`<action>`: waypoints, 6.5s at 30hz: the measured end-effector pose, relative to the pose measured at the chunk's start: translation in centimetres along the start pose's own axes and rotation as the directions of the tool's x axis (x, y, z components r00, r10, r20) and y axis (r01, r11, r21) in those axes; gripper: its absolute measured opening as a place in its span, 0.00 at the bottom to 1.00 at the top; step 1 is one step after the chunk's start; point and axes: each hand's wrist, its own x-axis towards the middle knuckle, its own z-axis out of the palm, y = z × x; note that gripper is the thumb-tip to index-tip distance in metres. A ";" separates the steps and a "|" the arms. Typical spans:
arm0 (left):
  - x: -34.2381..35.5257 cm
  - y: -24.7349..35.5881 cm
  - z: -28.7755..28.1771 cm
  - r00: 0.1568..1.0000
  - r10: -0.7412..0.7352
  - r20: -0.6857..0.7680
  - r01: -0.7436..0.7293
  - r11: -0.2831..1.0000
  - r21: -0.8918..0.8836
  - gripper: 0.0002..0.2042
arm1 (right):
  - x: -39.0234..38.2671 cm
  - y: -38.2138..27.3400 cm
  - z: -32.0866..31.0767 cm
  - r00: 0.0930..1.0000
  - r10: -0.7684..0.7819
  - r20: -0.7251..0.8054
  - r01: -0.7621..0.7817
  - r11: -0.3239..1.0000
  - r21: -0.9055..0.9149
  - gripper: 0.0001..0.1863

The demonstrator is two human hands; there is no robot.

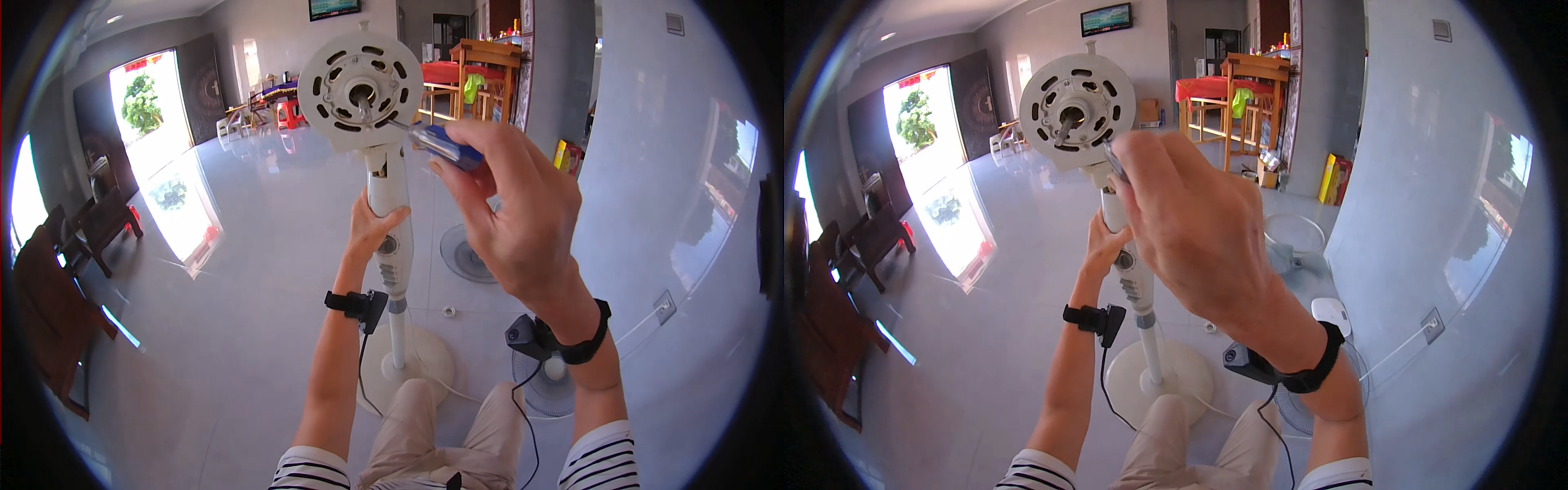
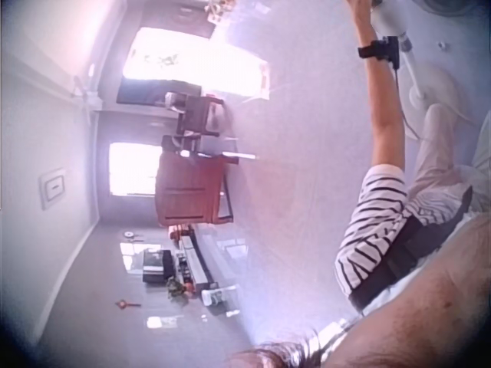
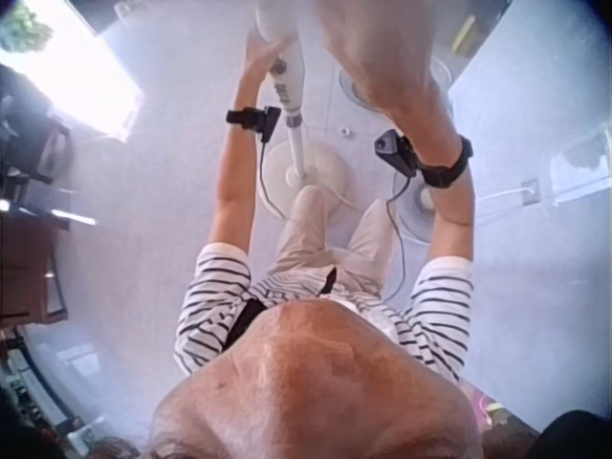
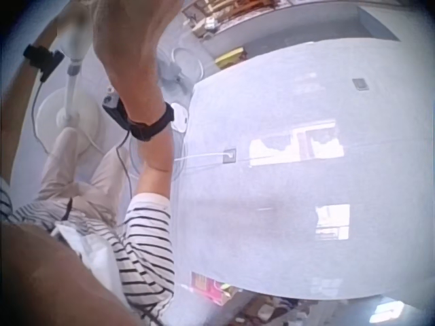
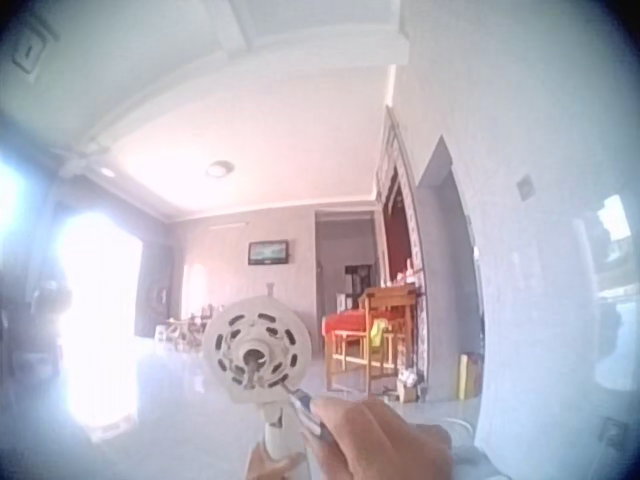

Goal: Repairing the motor housing of a standing fan using a screwdriver.

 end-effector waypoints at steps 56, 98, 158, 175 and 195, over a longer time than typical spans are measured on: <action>0.1 -1.1 0.0 0.998 0.058 0.020 -0.059 0.998 0.027 0.23 | -3.0 -1.9 0.0 0.992 -0.054 -0.114 0.069 0.989 0.134 0.13; 0.2 0.5 0.0 0.997 -0.079 0.020 0.077 0.992 0.102 0.24 | -2.7 0.8 1.6 0.991 0.001 -0.134 0.026 0.979 0.202 0.13; -0.6 -0.1 0.1 0.996 0.093 -0.004 -0.093 0.996 0.005 0.14 | -1.4 -2.6 5.2 0.984 -0.159 -0.084 0.155 0.987 -0.051 0.16; -0.2 -3.9 -1.6 0.965 -0.259 0.051 0.263 0.957 -0.126 0.19 | -4.6 -1.0 0.4 0.950 -0.037 -0.309 0.084 0.986 0.142 0.17; -0.1 3.2 1.5 0.999 0.037 -0.021 -0.031 0.970 0.240 0.20 | -2.3 -0.8 3.3 0.971 -0.080 -0.224 0.097 0.993 0.064 0.15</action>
